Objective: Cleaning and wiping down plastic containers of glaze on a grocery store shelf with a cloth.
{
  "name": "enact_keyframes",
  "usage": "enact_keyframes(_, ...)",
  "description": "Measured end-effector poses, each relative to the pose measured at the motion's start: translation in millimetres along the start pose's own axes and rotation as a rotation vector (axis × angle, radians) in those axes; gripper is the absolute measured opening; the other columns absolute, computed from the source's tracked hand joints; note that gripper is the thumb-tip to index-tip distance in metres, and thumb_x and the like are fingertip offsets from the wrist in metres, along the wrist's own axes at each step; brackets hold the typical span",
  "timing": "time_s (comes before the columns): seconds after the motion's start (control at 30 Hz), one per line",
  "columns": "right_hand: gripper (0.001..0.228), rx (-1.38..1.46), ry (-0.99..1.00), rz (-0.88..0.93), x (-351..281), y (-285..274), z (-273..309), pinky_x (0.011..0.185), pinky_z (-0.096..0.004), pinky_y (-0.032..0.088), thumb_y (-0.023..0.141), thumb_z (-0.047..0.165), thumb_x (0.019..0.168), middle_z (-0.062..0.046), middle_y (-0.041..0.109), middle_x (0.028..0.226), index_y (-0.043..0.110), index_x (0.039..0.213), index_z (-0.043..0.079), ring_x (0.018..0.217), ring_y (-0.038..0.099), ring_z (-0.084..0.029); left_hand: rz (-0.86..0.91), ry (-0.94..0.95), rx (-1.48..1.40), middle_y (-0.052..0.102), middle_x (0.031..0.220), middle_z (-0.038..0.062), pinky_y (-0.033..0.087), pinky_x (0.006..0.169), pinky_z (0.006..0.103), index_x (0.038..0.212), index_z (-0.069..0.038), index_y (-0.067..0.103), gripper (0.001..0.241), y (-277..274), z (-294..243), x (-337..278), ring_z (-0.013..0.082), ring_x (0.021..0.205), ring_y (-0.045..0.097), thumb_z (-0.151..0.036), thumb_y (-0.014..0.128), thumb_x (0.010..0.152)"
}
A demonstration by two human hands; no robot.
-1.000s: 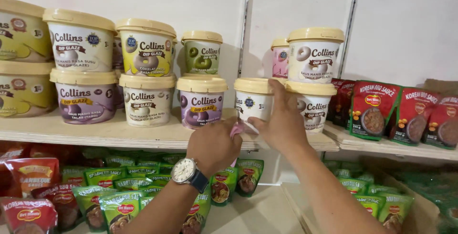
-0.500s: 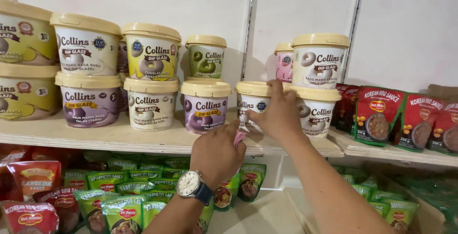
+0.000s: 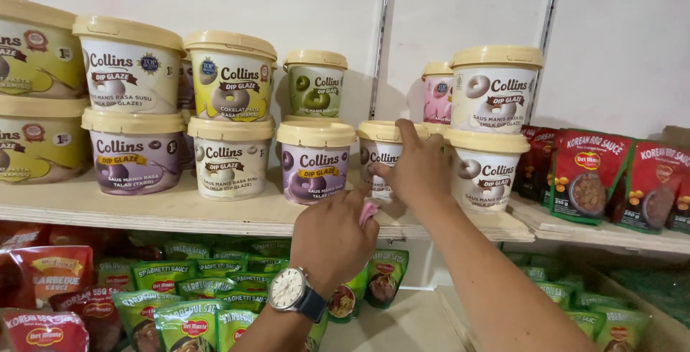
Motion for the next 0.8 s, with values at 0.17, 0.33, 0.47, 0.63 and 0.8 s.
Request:
enact_keyframes(0.17, 0.09, 0.156, -0.044, 0.001, 14.8, 11.2, -16.4, 0.09, -0.049, 0.05, 0.091, 0.036, 0.074, -0.02, 0.066, 0.11, 0.045, 0.149, 0.017, 0.099, 0.066, -0.038, -0.054, 0.018, 0.005, 0.073, 0.089, 0.011, 0.053, 0.061, 0.0427, 0.12, -0.006, 0.07, 0.043, -0.2, -1.2, -0.1, 0.0333, 0.069, 0.068, -0.026, 0.063, 0.083)
enact_keyframes(0.33, 0.092, 0.199, 0.002, 0.079, 20.8, 15.0, -18.2, 0.089, -0.051, 0.05, 0.091, 0.033, 0.073, -0.017, 0.069, 0.113, 0.044, 0.15, 0.018, 0.102, 0.068, -0.037, -0.057, 0.028, 0.025, 0.074, 0.095, 0.012, 0.053, 0.065, 0.042, 0.12, -0.004, 0.07, 0.044, 3.8, -0.2, -2.7, 0.0328, 0.074, 0.069, -0.026, 0.062, 0.083)
enact_keyframes(0.47, 0.085, 0.148, 0.016, 0.111, 28.9, 18.3, -17.3, 0.086, -0.049, 0.052, 0.087, 0.026, 0.077, -0.017, 0.07, 0.109, 0.044, 0.149, 0.018, 0.098, 0.07, -0.036, -0.038, 0.032, 0.039, 0.074, 0.098, 0.011, 0.054, 0.069, 0.0419, 0.124, -0.005, 0.068, 0.045, 7.9, 2.4, -3.2, 0.0311, 0.08, 0.07, -0.027, 0.061, 0.085)
enact_keyframes(0.63, 0.082, 0.21, 0.049, 0.147, 28.7, 17.1, -14.1, 0.086, -0.046, 0.054, 0.085, 0.021, 0.08, -0.017, 0.068, 0.114, 0.042, 0.151, 0.018, 0.099, 0.069, -0.033, -0.032, 0.016, 0.015, 0.074, 0.096, 0.01, 0.053, 0.066, 0.0425, 0.122, -0.005, 0.069, 0.044, 2.6, 0.1, -2.5, 0.0321, 0.077, 0.069, -0.026, 0.062, 0.084)
enact_keyframes(0.8, 0.087, 0.293, 0.129, 0.27, 31.1, 15.0, -9.8, 0.088, -0.043, 0.059, 0.079, 0.011, 0.085, -0.018, 0.064, 0.127, 0.032, 0.157, 0.017, 0.1, 0.071, -0.032, 0.044, -0.046, 0.001, 0.075, 0.097, 0.009, 0.054, 0.068, 0.0432, 0.125, -0.008, 0.068, 0.046, 1.9, -0.1, 0.0, 0.0319, 0.079, 0.07, -0.029, 0.06, 0.085)
Point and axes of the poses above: each hand's wrist, its own x-axis towards the middle knuckle, its own y-axis out of the palm, z = x × y, the point moved 4 cm from there along x, towards the middle knuckle
